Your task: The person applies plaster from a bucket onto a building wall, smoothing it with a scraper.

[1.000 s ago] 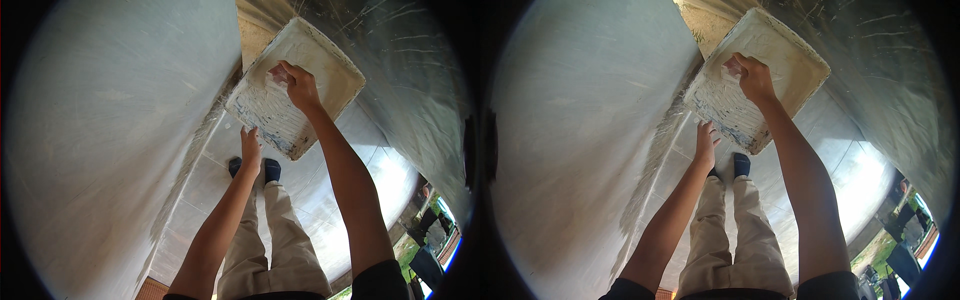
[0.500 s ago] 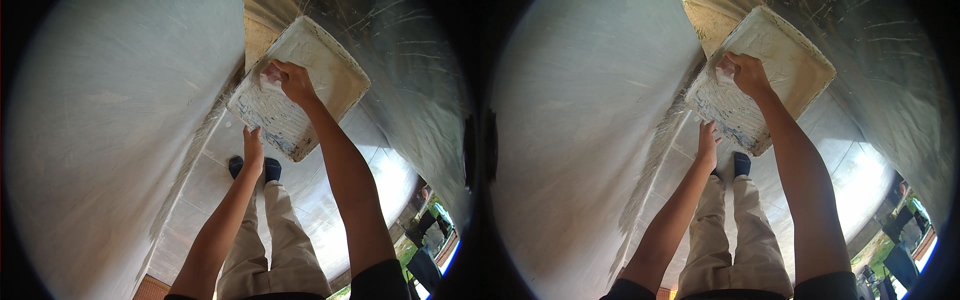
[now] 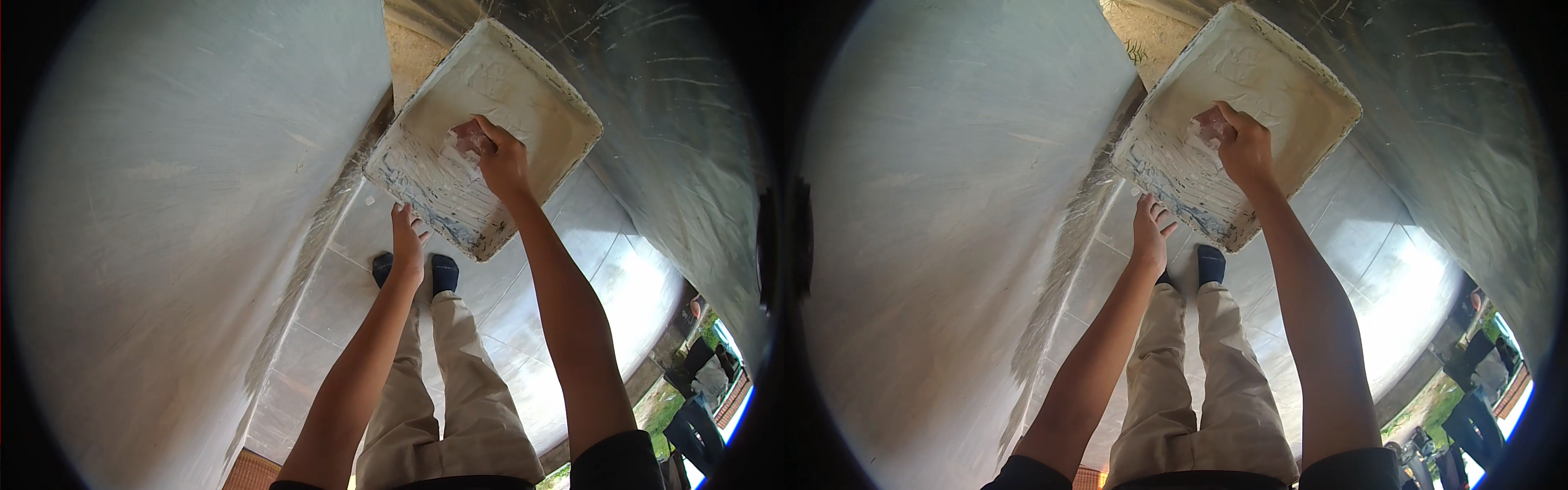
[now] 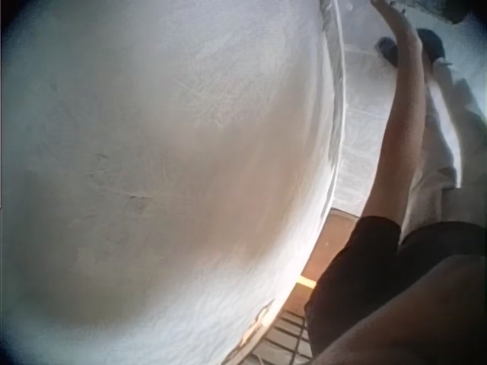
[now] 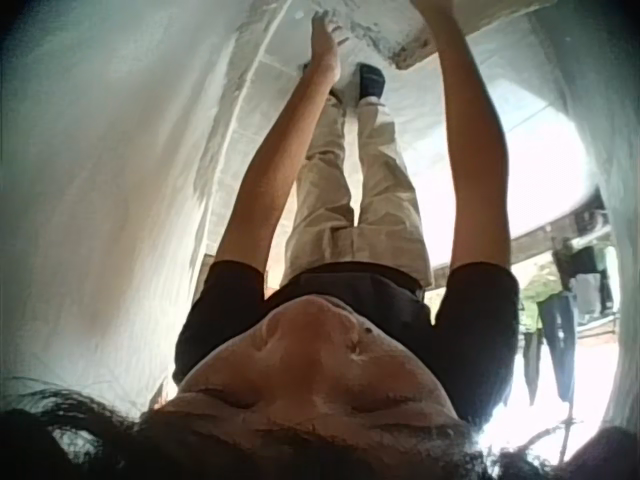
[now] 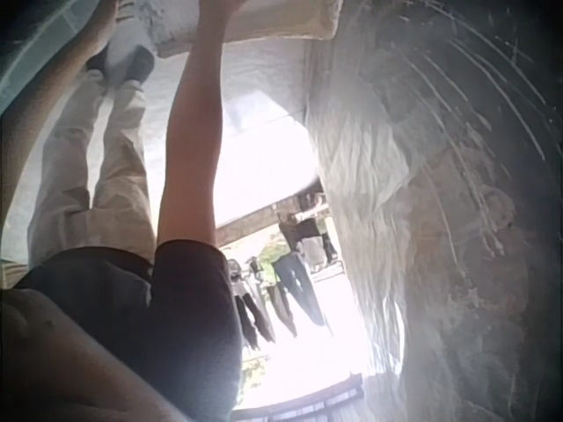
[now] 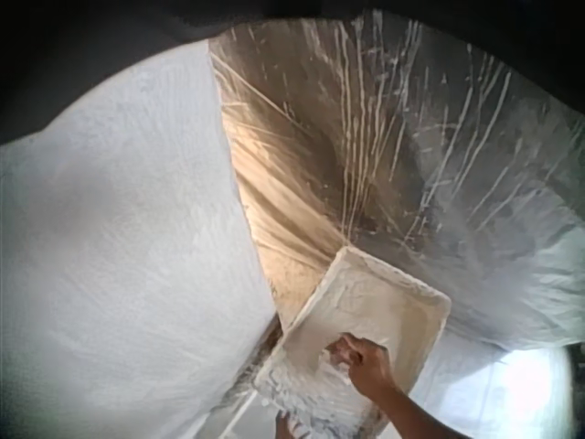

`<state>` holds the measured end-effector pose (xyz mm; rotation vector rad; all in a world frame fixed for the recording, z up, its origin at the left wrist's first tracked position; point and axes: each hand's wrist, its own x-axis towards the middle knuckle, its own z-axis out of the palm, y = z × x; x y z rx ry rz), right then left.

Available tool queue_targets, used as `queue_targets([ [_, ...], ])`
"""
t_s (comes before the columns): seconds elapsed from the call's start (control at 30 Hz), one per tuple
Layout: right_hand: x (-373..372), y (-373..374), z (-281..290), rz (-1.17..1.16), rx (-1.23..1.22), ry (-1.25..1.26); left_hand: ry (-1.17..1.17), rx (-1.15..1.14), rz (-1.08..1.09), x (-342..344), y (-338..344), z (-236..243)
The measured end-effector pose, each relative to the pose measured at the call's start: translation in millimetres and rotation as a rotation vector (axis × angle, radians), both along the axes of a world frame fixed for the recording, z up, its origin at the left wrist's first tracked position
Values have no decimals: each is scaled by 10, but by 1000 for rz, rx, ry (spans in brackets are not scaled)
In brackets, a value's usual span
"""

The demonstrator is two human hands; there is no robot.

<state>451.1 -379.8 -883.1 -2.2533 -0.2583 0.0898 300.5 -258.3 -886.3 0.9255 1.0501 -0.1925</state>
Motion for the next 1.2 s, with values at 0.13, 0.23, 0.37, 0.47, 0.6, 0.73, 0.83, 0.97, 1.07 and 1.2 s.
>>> queue_targets([
  [0.13, 62, -40, 15, -39, -60, -51, 0, -22, 23, -59, 27, -106],
  [0.23, 64, -39, -42, -23, -67, -133, -7, -36, 33, -40, -33, -89],
  [0.37, 13, 33, -91, -93, -94, -162, -39, -47, 41, -45, -22, -121],
  [0.47, -49, 83, -114, -151, -115, -181, -32, -49, 100, -35, -7, -143],
  [0.6, -69, 88, -146, -218, -100, -183, -50, -86, 106, -16, -7, -130],
  [0.73, -96, 109, -159, -234, -104, -164, -79, -98, 95, -40, 25, -183],
  [0.83, -151, 159, -157, -248, -93, -142, -76, -93, 110, -56, 26, -217],
  [0.97, -190, 210, -196, -314, -99, -93, -77, -76, 114, -56, 32, -226],
  [1.07, -248, 310, -232, -336, -109, -84, -75, -77, 123, -52, 58, -176],
  [1.2, -290, 366, -160, -324, -104, -53, -105, -65, 111, 1, 101, -63],
])
